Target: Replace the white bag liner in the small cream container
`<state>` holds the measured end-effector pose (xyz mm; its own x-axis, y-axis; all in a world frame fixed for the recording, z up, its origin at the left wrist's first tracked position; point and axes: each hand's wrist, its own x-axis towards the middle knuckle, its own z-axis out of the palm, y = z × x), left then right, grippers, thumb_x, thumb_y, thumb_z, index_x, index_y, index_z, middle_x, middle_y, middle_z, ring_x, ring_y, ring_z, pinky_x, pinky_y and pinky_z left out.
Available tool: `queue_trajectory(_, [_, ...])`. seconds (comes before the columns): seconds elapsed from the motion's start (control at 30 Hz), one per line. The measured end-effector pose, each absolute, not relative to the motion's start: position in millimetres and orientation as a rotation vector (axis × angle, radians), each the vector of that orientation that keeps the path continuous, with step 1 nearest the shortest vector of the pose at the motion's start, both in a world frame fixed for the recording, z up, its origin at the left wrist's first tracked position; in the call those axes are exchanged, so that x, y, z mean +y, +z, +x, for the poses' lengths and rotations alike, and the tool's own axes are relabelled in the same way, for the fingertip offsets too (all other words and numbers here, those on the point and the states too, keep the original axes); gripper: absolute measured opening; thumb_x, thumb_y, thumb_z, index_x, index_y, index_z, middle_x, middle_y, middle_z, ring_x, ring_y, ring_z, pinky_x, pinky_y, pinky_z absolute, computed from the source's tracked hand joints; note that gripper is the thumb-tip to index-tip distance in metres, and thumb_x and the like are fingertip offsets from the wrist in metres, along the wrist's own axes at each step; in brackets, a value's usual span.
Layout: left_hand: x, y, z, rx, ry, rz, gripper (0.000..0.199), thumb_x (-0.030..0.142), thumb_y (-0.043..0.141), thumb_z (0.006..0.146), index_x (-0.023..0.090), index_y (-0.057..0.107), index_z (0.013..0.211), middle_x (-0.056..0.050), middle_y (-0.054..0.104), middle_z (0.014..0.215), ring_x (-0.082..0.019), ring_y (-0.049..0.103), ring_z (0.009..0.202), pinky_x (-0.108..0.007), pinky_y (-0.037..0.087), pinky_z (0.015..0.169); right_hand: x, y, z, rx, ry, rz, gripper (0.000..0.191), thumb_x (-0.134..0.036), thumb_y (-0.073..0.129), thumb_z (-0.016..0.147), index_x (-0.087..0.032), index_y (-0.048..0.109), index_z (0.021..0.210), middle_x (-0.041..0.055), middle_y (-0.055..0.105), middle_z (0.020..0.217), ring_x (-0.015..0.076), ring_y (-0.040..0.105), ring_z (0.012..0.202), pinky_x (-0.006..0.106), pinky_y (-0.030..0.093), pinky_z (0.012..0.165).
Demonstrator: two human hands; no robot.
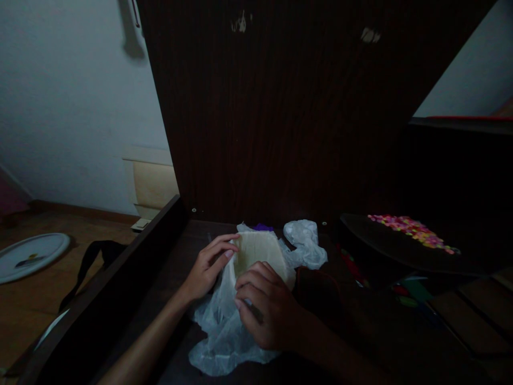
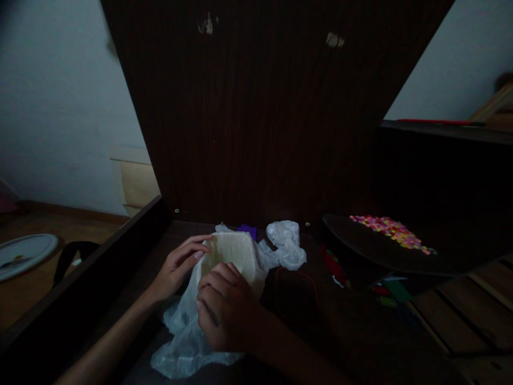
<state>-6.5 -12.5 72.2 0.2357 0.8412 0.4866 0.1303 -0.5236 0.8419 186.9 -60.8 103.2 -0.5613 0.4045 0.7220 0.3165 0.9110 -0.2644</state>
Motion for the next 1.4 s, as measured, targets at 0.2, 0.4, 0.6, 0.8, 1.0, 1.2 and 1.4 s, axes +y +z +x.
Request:
queue_trajectory(0.2, [-12.1,73.6,-4.4,0.908,1.337,1.821,0.028,0.040,0.053,0.101,0.021,0.073,0.100,-0.012,0.065,0.133,-0.030,0.059,0.126,-0.046,0.043,0.110,-65.5,106.0,190.5,-2.158,0.214,-0.512,0.018,-0.011,0.050,0.062,-0.023,0.042,0.072,0.0022,0.051,0.071,0.0201,0.047,0.070,0.037,0.043,0.062])
queue_trajectory(0.4, [-12.1,74.4,-4.4,0.891,1.344,1.806,0.024,0.037,0.055,0.100,0.021,0.073,0.100,-0.011,0.066,0.133,-0.029,0.059,0.125,-0.044,0.044,0.109,-65.6,108.1,187.2,-2.114,0.181,-0.585,0.014,-0.015,0.058,0.078,-0.019,0.057,0.091,0.0086,0.065,0.092,0.0239,0.057,0.084,0.042,0.052,0.073])
queue_trajectory(0.6, [-12.7,74.6,-4.3,0.892,1.352,1.805,0.024,0.037,0.055,0.100,0.021,0.073,0.098,-0.011,0.066,0.131,-0.029,0.061,0.124,-0.044,0.044,0.107,-58.7,98.5,185.3,-2.137,0.091,-0.566,0.017,-0.009,0.059,0.083,-0.020,0.061,0.095,0.0083,0.070,0.092,0.0250,0.060,0.082,0.042,0.054,0.071])
queue_trajectory(0.8, [-12.4,74.4,-4.0,0.911,1.342,1.832,0.024,0.035,0.054,0.101,0.021,0.073,0.099,-0.011,0.066,0.132,-0.029,0.061,0.123,-0.044,0.045,0.108,-62.1,97.3,187.1,-2.099,0.126,-0.524,0.019,-0.006,0.056,0.071,-0.021,0.055,0.083,0.0078,0.067,0.087,0.0238,0.057,0.080,0.041,0.052,0.071])
queue_trajectory(1.0, [-18.7,79.6,-9.0,0.951,1.403,2.078,0.022,0.026,0.051,0.102,0.022,0.071,0.109,-0.010,0.064,0.137,-0.029,0.052,0.136,-0.050,0.041,0.114,-64.4,118.7,203.8,-2.073,0.202,-0.505,0.018,-0.010,0.056,0.078,-0.019,0.061,0.093,0.0081,0.068,0.097,0.0222,0.060,0.088,0.041,0.052,0.078])
queue_trajectory(1.2, [-37.9,108.5,-5.0,0.633,1.046,2.595,0.025,0.028,0.065,0.093,0.017,0.068,0.115,-0.011,0.073,0.115,-0.027,0.066,0.117,-0.051,0.039,0.118,-50.6,135.3,240.6,-2.248,0.284,-0.537,0.017,-0.018,0.065,0.087,-0.018,0.063,0.104,0.0068,0.071,0.094,0.0224,0.064,0.087,0.042,0.050,0.082])
queue_trajectory(1.4, [-40.0,105.1,3.0,0.666,1.017,2.698,0.021,0.025,0.060,0.096,0.019,0.064,0.077,0.000,0.063,0.068,-0.016,0.065,0.070,-0.043,0.052,0.106,-41.3,111.9,255.5,-2.436,0.194,-0.667,0.026,-0.037,0.053,0.103,-0.019,0.067,0.091,0.0030,0.069,0.076,0.0187,0.063,0.075,0.040,0.051,0.084])
